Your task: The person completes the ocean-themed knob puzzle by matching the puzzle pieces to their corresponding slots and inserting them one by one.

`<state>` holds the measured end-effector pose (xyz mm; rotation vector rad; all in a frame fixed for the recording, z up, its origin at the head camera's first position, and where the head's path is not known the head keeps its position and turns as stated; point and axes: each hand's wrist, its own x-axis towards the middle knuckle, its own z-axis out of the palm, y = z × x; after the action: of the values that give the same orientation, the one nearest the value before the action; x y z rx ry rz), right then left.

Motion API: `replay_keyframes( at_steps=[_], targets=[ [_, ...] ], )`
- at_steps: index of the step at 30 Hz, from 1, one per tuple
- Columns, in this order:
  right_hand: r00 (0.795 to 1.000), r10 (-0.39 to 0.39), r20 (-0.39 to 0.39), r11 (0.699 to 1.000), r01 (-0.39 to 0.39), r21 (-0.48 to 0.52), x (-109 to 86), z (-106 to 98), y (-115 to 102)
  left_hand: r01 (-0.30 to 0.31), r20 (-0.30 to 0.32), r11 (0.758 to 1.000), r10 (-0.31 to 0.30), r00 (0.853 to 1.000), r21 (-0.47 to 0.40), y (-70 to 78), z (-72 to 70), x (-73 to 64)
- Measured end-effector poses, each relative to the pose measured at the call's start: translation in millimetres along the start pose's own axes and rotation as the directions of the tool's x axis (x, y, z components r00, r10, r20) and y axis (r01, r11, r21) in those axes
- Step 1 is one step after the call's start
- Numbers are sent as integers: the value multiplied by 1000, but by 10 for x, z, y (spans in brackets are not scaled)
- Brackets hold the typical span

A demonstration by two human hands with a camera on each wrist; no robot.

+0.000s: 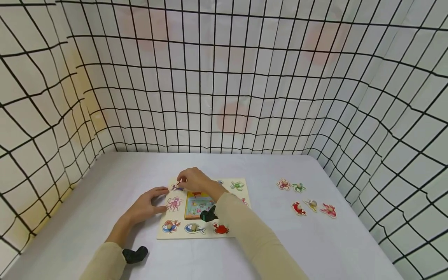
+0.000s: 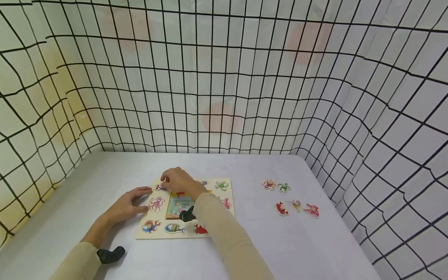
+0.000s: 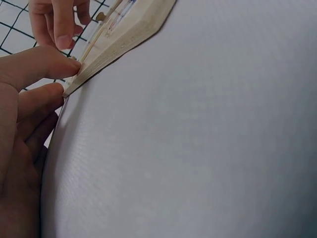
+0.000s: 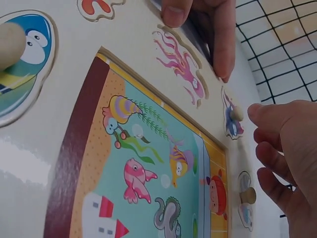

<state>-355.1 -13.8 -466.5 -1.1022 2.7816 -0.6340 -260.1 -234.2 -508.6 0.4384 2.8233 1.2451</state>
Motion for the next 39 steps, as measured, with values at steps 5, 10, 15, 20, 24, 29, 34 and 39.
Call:
replay_keyframes(
  at_steps=[5, 10, 15, 20, 24, 29, 34, 39],
  targets=[
    [1000, -20, -6, 1000, 20, 22, -27, -57, 12, -19, 2, 1000, 19, 1000, -4, -6, -20, -6],
    [999, -33, -8, 999, 33, 24, -77, -94, 33, -11, 12, 1000, 11, 1000, -8, -10, -12, -4],
    [998, -59, -10, 998, 59, 2, -139, -165, 45, -6, 8, 1000, 6, 1000, -12, -5, -4, -6],
    [998, -67, -10, 998, 67, -17, -184, -219, 66, 11, 12, 1000, -11, 1000, -11, 3, 1, -11],
    [997, -76, -6, 997, 76, -20, -225, -252, 84, 16, 12, 1000, -15, 1000, -8, 9, -1, -15],
    [997, -82, 7, 997, 82, -13, -297, -311, 119, 18, 11, 1000, -18, 1000, 1, 21, 4, -7],
    [998, -66, 16, 998, 67, -2, -374, -350, 171, 21, 1, 1000, -21, 1000, 18, 32, 10, -9],
    [999, -45, 8, 999, 45, -16, -438, -375, 250, 22, -6, 1000, -22, 1000, 17, 42, 12, -17]
  ],
)
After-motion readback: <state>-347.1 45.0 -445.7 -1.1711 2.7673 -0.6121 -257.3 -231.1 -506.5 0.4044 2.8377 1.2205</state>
